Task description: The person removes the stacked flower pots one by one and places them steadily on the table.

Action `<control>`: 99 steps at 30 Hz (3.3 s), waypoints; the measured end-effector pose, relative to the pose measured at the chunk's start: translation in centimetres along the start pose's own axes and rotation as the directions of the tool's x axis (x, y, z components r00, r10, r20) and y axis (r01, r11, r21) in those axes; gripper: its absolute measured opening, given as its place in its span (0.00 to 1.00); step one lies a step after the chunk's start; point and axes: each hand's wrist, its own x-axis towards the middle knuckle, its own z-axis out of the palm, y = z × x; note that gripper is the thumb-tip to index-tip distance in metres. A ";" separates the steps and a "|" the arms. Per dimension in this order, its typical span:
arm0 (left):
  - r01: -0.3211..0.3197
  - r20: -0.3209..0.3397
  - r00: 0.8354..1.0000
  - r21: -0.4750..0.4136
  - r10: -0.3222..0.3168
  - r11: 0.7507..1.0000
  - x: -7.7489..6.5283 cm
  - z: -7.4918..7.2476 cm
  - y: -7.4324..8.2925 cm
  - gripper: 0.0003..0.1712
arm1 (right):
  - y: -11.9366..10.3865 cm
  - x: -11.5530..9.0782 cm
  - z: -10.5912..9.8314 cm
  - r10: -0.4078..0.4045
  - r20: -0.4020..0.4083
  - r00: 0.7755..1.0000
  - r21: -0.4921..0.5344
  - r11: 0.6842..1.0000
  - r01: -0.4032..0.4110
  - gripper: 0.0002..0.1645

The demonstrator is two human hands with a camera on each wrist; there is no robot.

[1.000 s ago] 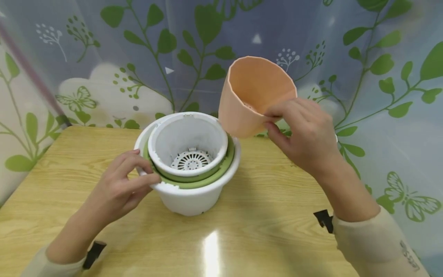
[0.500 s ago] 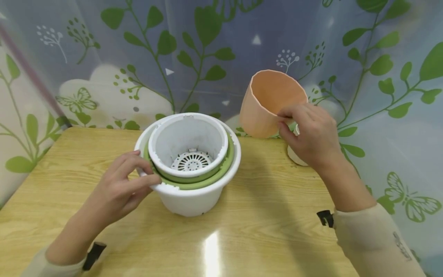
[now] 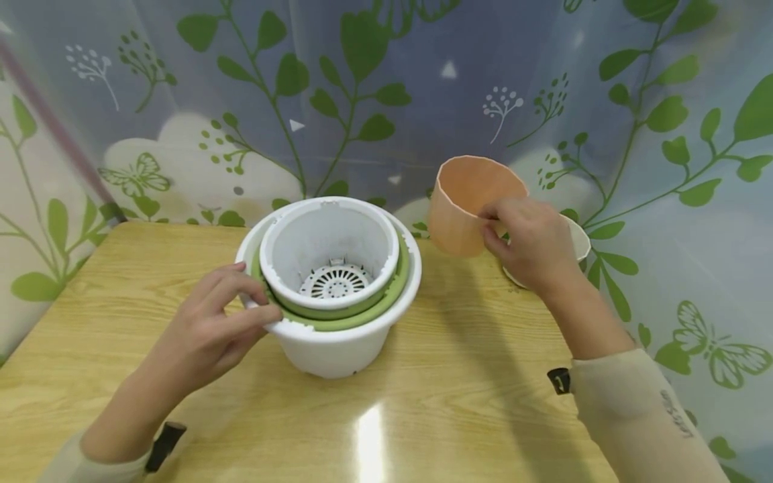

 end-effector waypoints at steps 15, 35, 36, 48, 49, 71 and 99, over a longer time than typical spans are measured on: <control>0.006 0.010 1.000 0.002 -0.006 1.000 0.0 -0.1 0.1 0.14 | 1.2 -1.3 2.5 -0.011 0.059 0.998 0.009 1.000 0.010 0.10; 0.035 0.034 0.999 -0.031 -0.034 0.999 0.0 -0.4 0.2 0.15 | 2.3 -3.6 4.7 0.032 0.113 0.993 0.006 0.999 -0.033 0.11; 0.036 0.036 0.999 -0.032 -0.035 0.999 -0.1 -0.4 0.2 0.15 | 2.3 -3.7 4.8 0.034 0.114 0.993 0.006 0.999 -0.035 0.11; 0.047 0.041 0.998 -0.039 -0.046 0.998 -0.1 -0.3 0.1 0.16 | 3.1 -4.5 5.9 0.041 0.114 0.993 0.004 0.999 -0.042 0.12; 0.048 0.042 0.998 -0.039 -0.047 0.998 -0.1 -0.3 0.1 0.16 | 3.1 -4.6 5.9 0.047 0.116 0.992 0.003 0.999 -0.048 0.12; 0.041 0.032 0.999 -0.048 -0.039 0.998 -0.1 -0.4 0.1 0.15 | 3.6 -5.9 7.3 0.048 0.142 0.989 -0.012 0.999 -0.047 0.12; 0.052 0.039 0.998 -0.056 -0.050 0.997 -0.2 -0.3 0.0 0.16 | 4.0 -5.9 7.9 0.103 0.167 0.981 -0.032 0.995 -0.099 0.10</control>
